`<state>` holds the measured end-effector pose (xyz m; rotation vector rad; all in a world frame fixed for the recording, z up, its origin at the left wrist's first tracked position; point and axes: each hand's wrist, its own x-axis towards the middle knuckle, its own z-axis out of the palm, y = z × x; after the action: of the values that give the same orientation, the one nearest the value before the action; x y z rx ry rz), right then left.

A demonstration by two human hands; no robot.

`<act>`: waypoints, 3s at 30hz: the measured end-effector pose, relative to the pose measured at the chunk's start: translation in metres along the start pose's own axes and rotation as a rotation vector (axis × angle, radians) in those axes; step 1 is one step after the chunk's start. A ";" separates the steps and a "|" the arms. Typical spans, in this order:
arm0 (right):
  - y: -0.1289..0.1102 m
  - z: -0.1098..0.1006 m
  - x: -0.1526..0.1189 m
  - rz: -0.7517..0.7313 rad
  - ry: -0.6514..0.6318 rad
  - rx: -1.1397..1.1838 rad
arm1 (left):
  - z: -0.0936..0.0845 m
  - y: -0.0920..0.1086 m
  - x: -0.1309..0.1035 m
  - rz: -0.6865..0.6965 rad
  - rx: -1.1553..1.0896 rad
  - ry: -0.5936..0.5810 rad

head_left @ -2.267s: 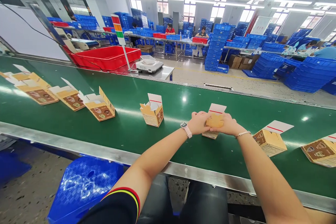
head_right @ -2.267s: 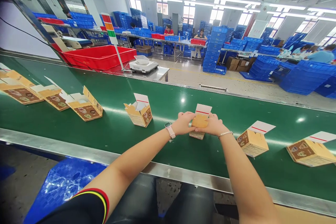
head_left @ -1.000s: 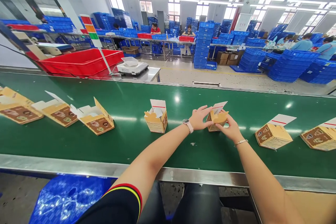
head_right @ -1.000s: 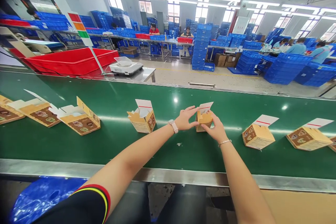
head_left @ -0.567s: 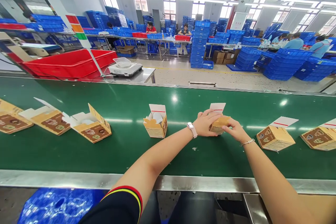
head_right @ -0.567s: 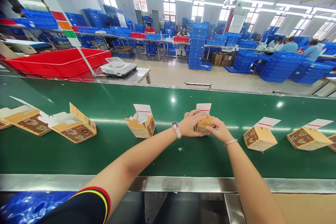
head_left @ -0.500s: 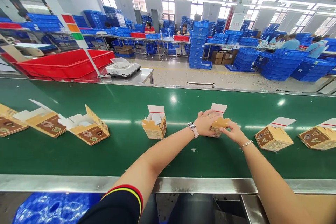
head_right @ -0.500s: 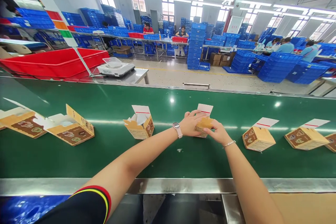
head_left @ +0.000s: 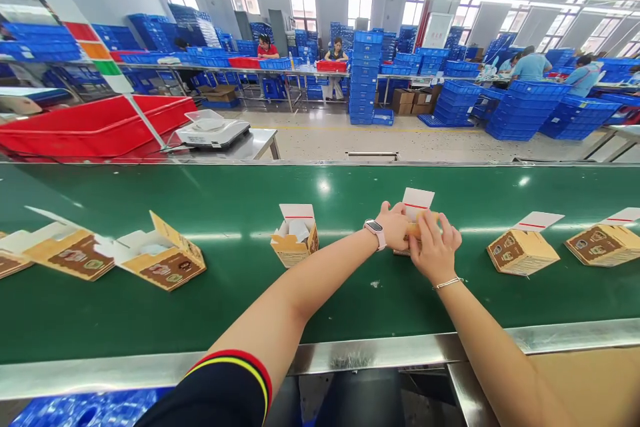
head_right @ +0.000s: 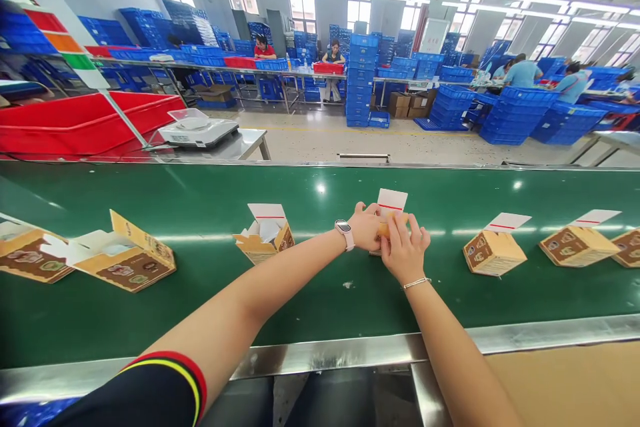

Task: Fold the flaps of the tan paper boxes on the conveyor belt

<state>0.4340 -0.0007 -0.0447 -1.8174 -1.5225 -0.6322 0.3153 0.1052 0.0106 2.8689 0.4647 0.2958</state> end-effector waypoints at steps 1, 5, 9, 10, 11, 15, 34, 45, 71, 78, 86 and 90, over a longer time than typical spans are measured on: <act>0.000 -0.002 0.001 -0.030 -0.051 -0.049 | 0.003 0.001 0.001 -0.012 0.001 0.009; 0.006 -0.009 0.008 -0.091 -0.176 -0.135 | 0.025 0.002 0.004 -0.131 -0.121 0.198; 0.009 -0.011 0.012 -0.110 -0.254 -0.166 | 0.050 0.000 0.003 -0.169 -0.373 0.462; 0.009 -0.010 0.012 -0.126 -0.275 -0.170 | 0.054 0.000 0.003 -0.155 -0.415 0.504; 0.009 -0.009 0.012 -0.145 -0.299 -0.172 | 0.056 0.000 0.003 -0.137 -0.441 0.526; 0.010 -0.004 0.013 -0.182 -0.348 -0.194 | 0.054 0.006 0.002 -0.089 -0.438 0.446; 0.030 -0.003 0.021 0.026 -0.336 -0.334 | 0.004 0.034 -0.102 0.173 -0.250 1.026; -0.042 0.026 -0.009 -0.365 -0.141 0.540 | 0.021 -0.054 -0.142 -0.266 -0.206 0.473; -0.037 0.061 0.028 1.001 -0.123 0.922 | 0.029 -0.019 -0.081 -0.187 -0.187 0.426; -0.026 0.055 0.033 0.999 -0.180 0.856 | 0.017 -0.001 -0.054 -0.192 -0.074 0.295; -0.047 0.017 -0.001 0.424 0.305 0.354 | 0.014 -0.004 -0.135 -0.003 -0.056 1.086; -0.093 0.011 -0.024 -0.173 0.166 0.317 | 0.002 -0.041 -0.188 -0.376 -0.202 1.439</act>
<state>0.3371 0.0002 -0.0521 -1.3741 -1.5767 -0.5698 0.1297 0.0806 -0.0320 1.8233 1.0301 2.1115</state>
